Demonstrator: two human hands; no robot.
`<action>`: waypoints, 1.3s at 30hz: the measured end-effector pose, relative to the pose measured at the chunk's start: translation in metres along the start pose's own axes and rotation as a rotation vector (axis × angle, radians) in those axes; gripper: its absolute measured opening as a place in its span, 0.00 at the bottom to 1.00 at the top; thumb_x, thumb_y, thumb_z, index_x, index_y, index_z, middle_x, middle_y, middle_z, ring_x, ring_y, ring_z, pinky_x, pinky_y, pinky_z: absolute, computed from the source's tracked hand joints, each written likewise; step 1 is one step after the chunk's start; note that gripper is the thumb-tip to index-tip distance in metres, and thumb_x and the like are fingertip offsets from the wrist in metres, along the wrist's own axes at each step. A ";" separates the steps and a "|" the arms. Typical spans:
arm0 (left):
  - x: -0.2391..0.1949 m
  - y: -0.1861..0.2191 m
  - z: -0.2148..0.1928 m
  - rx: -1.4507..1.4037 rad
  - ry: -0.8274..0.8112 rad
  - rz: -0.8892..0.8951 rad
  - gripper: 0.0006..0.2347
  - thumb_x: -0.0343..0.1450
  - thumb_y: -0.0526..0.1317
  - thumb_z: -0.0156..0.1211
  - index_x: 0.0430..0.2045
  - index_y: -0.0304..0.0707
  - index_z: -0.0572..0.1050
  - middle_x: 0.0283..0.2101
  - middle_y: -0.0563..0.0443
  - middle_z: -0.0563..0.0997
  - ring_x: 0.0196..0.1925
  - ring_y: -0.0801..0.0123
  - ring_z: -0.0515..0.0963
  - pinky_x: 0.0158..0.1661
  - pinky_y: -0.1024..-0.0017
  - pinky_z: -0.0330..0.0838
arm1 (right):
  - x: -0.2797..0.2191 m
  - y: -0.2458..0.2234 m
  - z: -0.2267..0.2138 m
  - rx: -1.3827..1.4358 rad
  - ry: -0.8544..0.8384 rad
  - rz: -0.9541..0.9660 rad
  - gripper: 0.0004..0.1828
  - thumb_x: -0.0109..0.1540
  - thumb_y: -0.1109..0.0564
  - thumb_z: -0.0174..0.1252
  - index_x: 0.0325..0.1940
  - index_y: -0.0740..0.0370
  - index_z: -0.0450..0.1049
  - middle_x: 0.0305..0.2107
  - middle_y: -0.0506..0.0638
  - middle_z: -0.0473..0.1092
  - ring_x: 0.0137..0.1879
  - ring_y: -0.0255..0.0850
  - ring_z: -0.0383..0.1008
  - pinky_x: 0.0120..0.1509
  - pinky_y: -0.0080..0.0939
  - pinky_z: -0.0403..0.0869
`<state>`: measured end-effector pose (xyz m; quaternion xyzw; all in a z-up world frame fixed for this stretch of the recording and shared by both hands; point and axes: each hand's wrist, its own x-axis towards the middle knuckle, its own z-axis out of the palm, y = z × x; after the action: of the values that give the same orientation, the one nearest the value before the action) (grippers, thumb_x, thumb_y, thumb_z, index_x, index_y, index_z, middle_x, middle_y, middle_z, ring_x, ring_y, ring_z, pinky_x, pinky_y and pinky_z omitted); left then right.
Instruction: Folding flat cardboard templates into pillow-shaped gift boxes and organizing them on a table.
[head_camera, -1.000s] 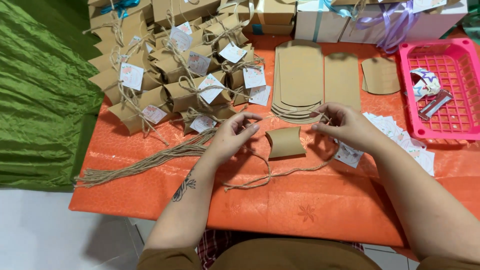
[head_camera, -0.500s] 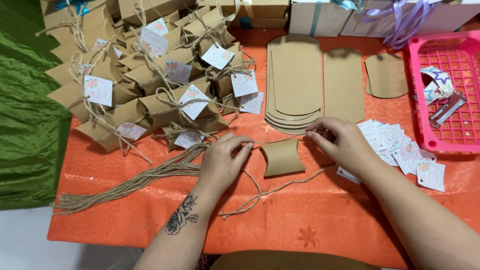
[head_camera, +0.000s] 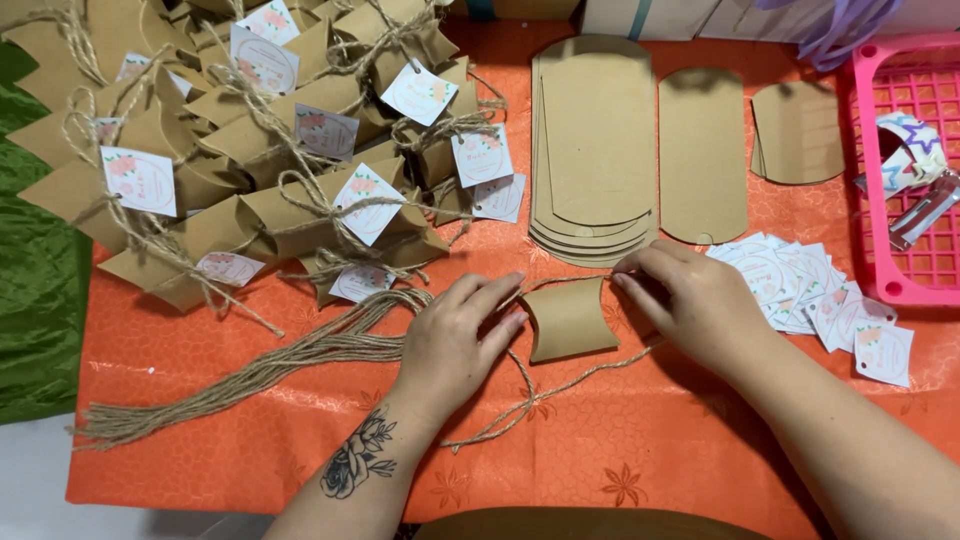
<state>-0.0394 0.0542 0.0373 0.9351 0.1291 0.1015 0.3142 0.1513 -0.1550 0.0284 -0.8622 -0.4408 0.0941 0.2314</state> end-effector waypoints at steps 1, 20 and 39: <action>0.000 0.000 0.000 -0.001 -0.002 -0.005 0.15 0.72 0.46 0.62 0.52 0.48 0.79 0.41 0.48 0.81 0.44 0.49 0.83 0.44 0.56 0.78 | -0.001 0.000 0.000 0.002 -0.005 0.000 0.07 0.65 0.51 0.59 0.45 0.52 0.77 0.34 0.47 0.76 0.44 0.46 0.80 0.47 0.46 0.80; -0.001 -0.012 0.013 0.174 0.065 0.057 0.05 0.74 0.40 0.58 0.35 0.45 0.82 0.31 0.54 0.78 0.36 0.61 0.83 0.37 0.66 0.78 | -0.005 -0.006 -0.006 -0.132 -0.106 -0.024 0.07 0.62 0.49 0.60 0.41 0.50 0.78 0.29 0.46 0.74 0.40 0.46 0.79 0.43 0.45 0.79; -0.007 0.007 -0.005 0.347 -0.153 0.192 0.33 0.57 0.70 0.69 0.45 0.48 0.76 0.38 0.51 0.72 0.37 0.57 0.74 0.28 0.57 0.71 | 0.002 -0.016 -0.043 -0.022 -0.435 0.033 0.24 0.50 0.33 0.69 0.41 0.46 0.79 0.34 0.38 0.78 0.38 0.35 0.79 0.43 0.38 0.74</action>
<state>-0.0462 0.0494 0.0451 0.9881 0.0306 0.0358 0.1463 0.1571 -0.1588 0.0734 -0.8312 -0.4672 0.2766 0.1198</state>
